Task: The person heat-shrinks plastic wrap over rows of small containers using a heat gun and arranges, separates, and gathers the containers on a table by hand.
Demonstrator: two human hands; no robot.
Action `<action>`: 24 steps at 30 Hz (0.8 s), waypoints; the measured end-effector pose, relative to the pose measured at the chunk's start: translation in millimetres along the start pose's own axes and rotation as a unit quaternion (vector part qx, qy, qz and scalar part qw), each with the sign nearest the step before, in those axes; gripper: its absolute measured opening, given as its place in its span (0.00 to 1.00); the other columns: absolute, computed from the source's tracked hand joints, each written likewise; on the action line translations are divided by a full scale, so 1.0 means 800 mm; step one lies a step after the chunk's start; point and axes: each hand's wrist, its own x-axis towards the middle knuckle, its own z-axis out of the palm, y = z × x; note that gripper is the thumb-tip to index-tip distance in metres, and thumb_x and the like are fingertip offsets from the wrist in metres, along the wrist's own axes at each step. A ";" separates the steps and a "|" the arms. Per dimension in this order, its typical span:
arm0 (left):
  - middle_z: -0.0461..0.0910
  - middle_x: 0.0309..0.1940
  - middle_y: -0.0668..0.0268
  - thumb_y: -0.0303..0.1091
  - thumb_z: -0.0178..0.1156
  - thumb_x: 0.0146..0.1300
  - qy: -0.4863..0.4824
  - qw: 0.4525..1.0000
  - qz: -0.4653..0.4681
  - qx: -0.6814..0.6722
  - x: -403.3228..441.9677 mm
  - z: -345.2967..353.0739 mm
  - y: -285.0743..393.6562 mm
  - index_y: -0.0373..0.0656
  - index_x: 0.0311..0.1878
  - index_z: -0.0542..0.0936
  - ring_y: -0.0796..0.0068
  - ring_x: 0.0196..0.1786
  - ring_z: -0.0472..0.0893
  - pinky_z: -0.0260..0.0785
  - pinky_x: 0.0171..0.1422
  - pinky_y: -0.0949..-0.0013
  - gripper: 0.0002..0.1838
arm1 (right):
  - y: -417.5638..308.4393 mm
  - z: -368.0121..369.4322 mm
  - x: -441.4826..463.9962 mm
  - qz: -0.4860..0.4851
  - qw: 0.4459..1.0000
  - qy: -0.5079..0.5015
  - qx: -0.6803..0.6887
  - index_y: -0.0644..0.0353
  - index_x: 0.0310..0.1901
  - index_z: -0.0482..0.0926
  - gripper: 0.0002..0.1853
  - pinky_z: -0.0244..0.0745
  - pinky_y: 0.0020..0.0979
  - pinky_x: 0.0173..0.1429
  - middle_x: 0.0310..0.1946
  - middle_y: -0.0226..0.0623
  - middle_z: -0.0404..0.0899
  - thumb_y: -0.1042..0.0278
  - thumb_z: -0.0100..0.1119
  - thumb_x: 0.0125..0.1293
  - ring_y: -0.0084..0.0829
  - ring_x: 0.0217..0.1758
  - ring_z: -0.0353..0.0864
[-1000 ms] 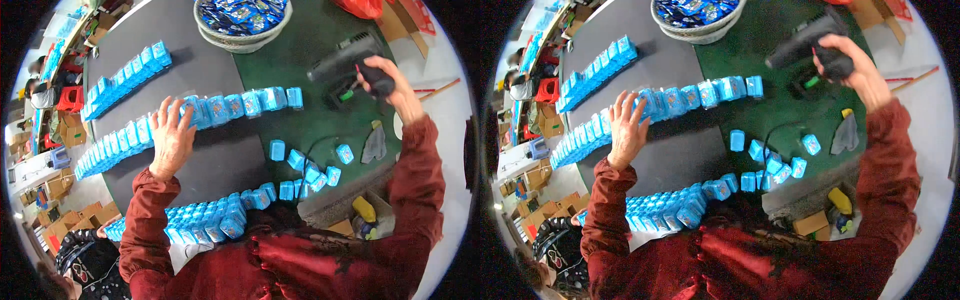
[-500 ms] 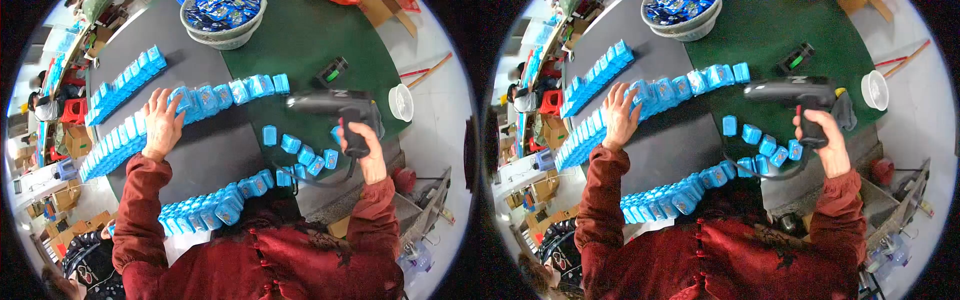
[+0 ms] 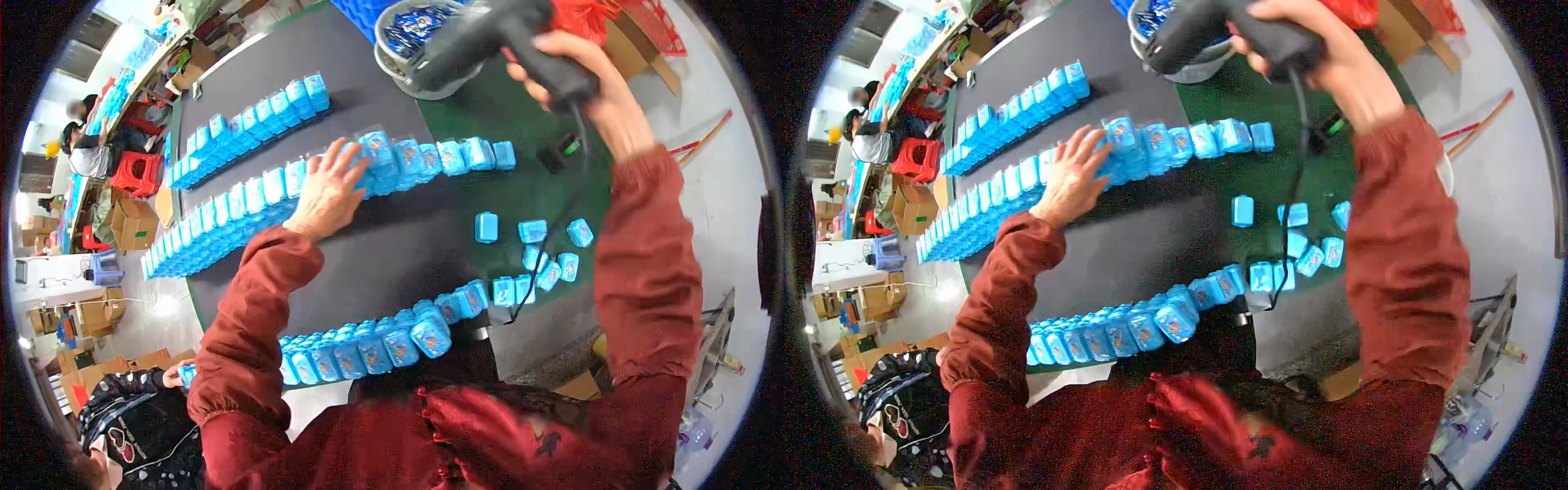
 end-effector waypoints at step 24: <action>0.63 0.60 0.61 0.27 0.58 0.47 0.032 0.995 0.068 -0.059 0.017 0.031 0.014 0.42 0.45 0.73 0.58 0.66 0.59 0.55 0.60 0.50 0.18 | -0.005 0.091 0.155 0.028 0.906 -0.036 -0.420 0.59 0.26 0.73 0.13 0.66 0.30 0.20 0.22 0.38 0.75 0.58 0.56 0.44 0.30 0.20 0.73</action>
